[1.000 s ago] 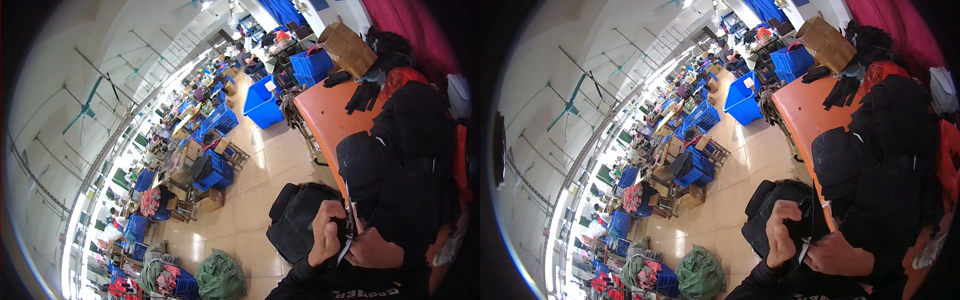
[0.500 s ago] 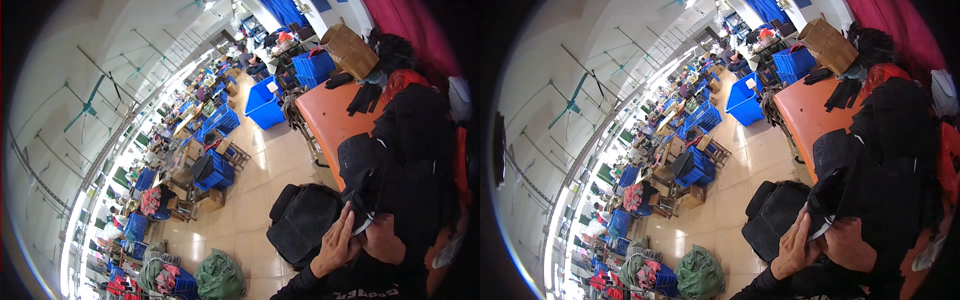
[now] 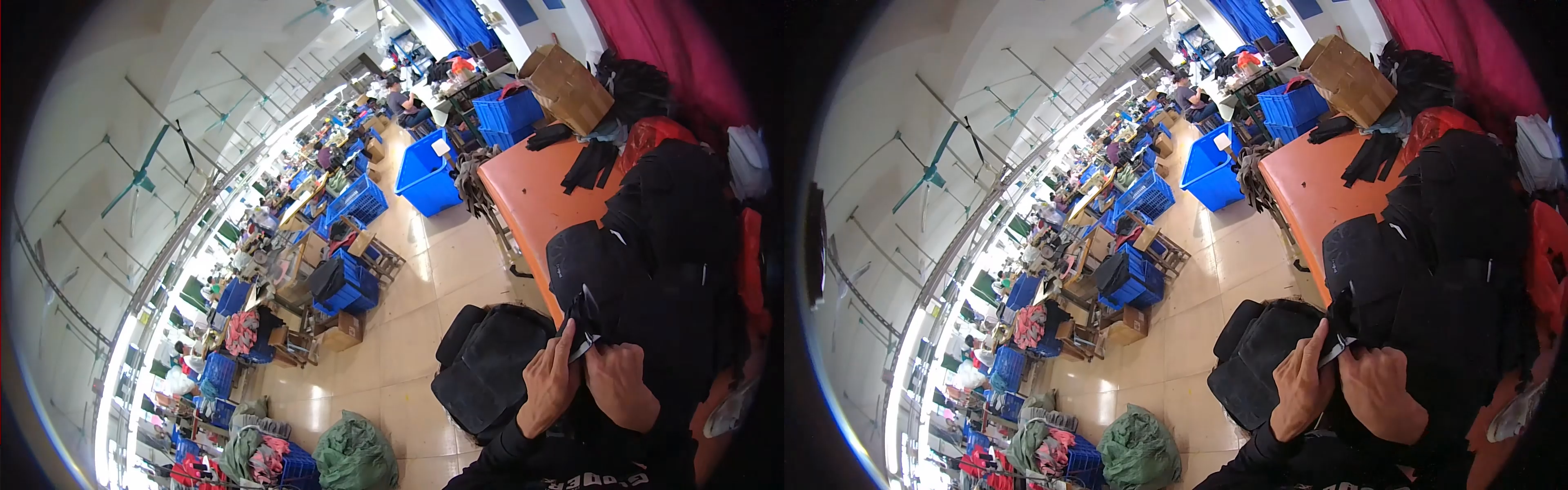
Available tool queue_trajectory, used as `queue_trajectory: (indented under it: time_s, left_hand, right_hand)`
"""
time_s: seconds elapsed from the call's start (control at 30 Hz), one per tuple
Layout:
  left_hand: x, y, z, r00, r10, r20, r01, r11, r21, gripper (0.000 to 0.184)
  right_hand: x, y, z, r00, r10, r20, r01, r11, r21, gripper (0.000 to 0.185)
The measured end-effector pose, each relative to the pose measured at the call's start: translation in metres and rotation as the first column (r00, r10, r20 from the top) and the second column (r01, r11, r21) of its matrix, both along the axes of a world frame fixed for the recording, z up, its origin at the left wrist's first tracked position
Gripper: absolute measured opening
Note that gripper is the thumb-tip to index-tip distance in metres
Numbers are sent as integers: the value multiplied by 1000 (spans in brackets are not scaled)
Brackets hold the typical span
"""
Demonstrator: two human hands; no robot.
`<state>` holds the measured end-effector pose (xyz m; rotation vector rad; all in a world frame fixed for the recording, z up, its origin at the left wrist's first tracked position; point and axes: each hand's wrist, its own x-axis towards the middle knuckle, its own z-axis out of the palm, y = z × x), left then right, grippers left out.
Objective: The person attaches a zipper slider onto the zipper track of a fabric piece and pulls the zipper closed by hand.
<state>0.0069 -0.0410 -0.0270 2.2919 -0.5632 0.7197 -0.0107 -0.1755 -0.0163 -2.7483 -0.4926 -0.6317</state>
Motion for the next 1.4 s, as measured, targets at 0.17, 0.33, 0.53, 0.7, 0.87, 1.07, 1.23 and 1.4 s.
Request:
queue_trajectory:
  time_s: [0.17,0.33,0.53,0.7,0.87,1.07,1.23,1.4]
  left_hand:
    - [-4,3,-2,1000,-1,-7,0,1000,-19,61]
    - [-6,8,-6,999,-36,8,36,998,-51,62]
    - [-7,10,-12,1000,-2,17,2,1000,8,63]
    - [-9,10,-15,997,76,-7,-76,995,61,62]
    - [-12,11,-11,983,175,-49,-167,977,130,60]
    - [-14,11,-10,983,174,-58,-164,977,136,54]
    - [-16,10,-13,981,166,-106,-150,979,141,47]
    - [-16,9,-16,987,135,-90,-126,987,97,42]
  right_hand:
    - [-1,3,-5,995,41,-92,-38,999,37,4]
    - [0,-5,2,971,118,-209,-119,993,9,4]
    - [7,-6,-3,977,113,-181,-118,993,-15,12]
    - [22,-12,-12,971,202,-127,-189,976,103,14]
    - [24,-12,-15,965,249,-75,-231,953,195,13]
    - [19,-13,-11,959,275,-75,-255,945,206,15]
    - [16,-16,-10,951,296,-88,-272,938,214,16]
    - [16,-18,-10,947,303,-103,-275,936,220,16]
